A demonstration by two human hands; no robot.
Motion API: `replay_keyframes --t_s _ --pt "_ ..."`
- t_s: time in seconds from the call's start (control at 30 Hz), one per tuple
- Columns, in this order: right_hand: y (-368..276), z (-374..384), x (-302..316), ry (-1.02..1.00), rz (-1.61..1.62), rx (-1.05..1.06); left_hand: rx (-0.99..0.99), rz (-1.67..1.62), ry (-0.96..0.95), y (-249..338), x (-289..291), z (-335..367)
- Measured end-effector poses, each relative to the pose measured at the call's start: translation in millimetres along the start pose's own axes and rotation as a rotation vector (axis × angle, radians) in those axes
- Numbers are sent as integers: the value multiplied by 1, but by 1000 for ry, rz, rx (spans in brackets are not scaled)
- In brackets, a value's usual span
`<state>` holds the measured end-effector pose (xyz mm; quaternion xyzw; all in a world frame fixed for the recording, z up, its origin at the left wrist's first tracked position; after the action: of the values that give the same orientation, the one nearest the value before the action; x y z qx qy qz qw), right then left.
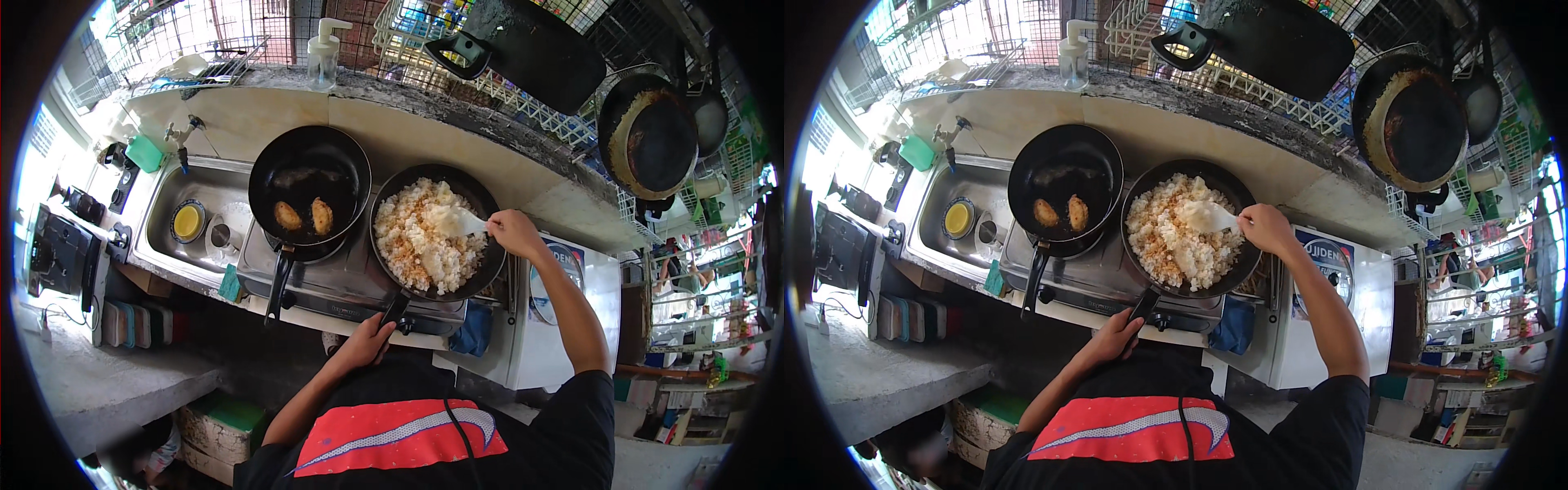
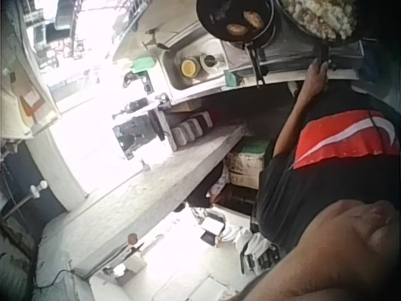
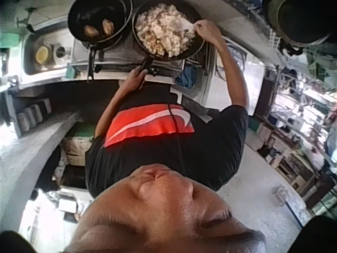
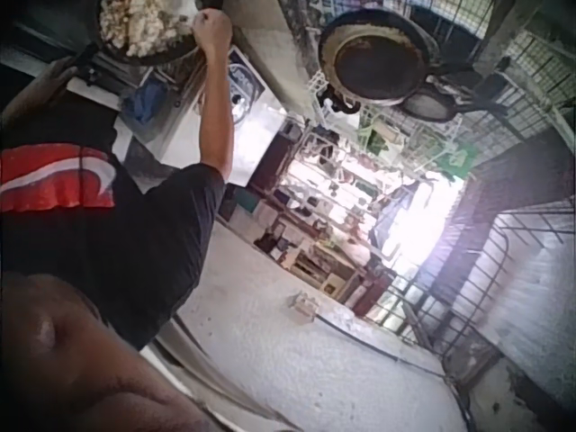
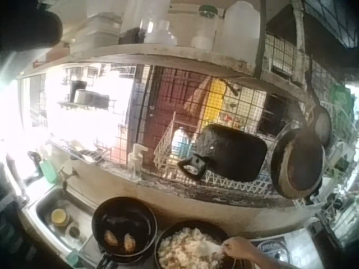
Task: Preparing and seasoning fried rice in a pan on a stove.
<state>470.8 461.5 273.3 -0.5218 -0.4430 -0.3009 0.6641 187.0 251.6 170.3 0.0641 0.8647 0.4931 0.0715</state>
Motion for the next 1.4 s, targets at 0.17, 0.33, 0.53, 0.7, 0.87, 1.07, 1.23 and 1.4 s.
replay_keyframes --t_s 0.17,0.33,0.53,0.7,0.87,1.07,1.23,1.4 --pt "-19 -22 34 -7 -559 87 4 -22 -25 -4 1 -1" --pt "-11 -31 17 -271 -792 -7 -33 -21 2 -6 1 1" --pt "-13 -45 -34 -475 -605 -174 -53 -40 5 -9 2 2" --pt "19 -59 -88 -395 178 -525 -29 43 -45 2 6 4" --pt "-11 -55 -103 -288 682 -848 -58 54 -25 1 10 2" --pt "-11 -53 -94 -195 796 -822 -88 93 -13 2 7 2" --pt "-18 -40 -61 -162 782 -766 -68 79 -8 -4 8 4" --pt "-14 -39 -32 -125 -68 -181 -26 54 -51 -3 9 5"
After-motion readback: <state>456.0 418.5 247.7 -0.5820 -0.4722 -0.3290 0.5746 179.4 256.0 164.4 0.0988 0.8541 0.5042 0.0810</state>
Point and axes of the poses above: each hand's wrist, its own z-axis towards the middle knuckle, its own x-axis out of the back of the hand, y = z × x, the point moved 2 cm from there along z, towards the middle knuckle, and after that the axes turned 12 degrees about y, right-handed, at the moved point
